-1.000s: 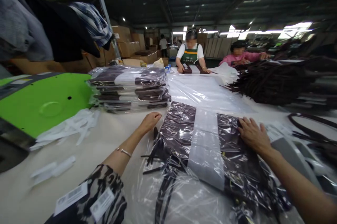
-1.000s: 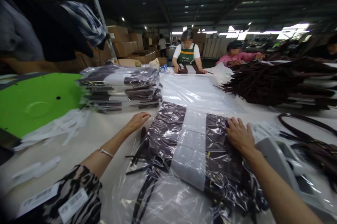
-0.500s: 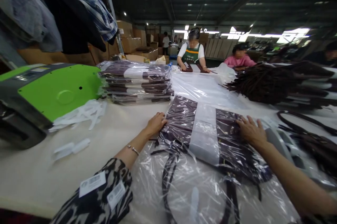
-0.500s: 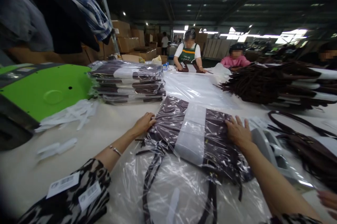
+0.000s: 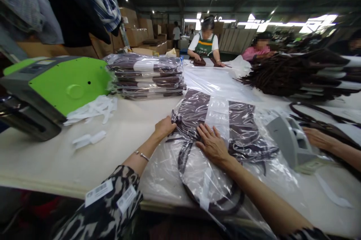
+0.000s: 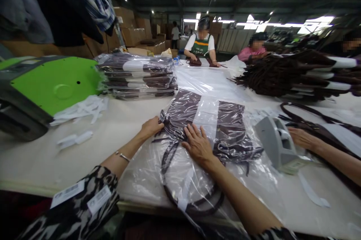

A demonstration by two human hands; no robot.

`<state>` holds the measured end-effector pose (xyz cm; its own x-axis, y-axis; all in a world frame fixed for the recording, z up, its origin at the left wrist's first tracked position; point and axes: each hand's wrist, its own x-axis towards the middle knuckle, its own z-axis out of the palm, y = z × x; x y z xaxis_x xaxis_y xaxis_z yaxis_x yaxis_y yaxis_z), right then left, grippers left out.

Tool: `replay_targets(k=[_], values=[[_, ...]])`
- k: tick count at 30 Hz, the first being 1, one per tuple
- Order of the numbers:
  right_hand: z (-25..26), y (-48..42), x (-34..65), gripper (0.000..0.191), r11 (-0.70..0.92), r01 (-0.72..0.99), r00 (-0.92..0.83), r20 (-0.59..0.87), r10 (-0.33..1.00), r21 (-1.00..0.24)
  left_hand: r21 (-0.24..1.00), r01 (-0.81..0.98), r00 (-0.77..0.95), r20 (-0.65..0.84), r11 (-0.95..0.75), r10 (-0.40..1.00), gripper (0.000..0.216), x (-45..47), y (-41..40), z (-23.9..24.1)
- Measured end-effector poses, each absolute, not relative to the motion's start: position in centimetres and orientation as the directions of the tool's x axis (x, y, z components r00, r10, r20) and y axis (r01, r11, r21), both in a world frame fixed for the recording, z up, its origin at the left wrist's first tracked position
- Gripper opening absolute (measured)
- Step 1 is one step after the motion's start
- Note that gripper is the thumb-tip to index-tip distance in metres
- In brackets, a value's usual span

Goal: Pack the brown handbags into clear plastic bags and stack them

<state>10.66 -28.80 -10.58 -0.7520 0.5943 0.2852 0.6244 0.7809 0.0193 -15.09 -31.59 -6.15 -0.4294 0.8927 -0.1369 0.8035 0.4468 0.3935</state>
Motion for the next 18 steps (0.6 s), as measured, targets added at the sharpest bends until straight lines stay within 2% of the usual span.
replay_targets(k=[7,11,15,18], values=[[-10.5,-28.2,10.9,0.062,0.756,0.649,-0.71,0.29,0.642,-0.084,0.563,0.714,-0.362,-0.213,0.417,0.908,0.044,-17.1,-34.6,-6.8],[-11.3,-28.0,10.8,0.061,0.798,0.601,-0.738,0.353,0.575,-0.043,0.683,0.627,-0.261,-0.269,0.374,0.927,0.036,-17.5,-38.3,-7.3],[-11.7,-25.6,11.4,0.059,0.842,0.54,-0.786,0.352,0.507,-0.006,0.767,0.508,-0.227,-0.318,0.391,0.92,0.046,-17.0,-40.6,-7.3],[-11.6,-23.2,11.7,0.058,0.847,0.531,-0.798,0.338,0.5,0.0,0.811,0.457,-0.2,-0.306,0.365,0.931,0.043,-16.0,-41.7,-7.0]])
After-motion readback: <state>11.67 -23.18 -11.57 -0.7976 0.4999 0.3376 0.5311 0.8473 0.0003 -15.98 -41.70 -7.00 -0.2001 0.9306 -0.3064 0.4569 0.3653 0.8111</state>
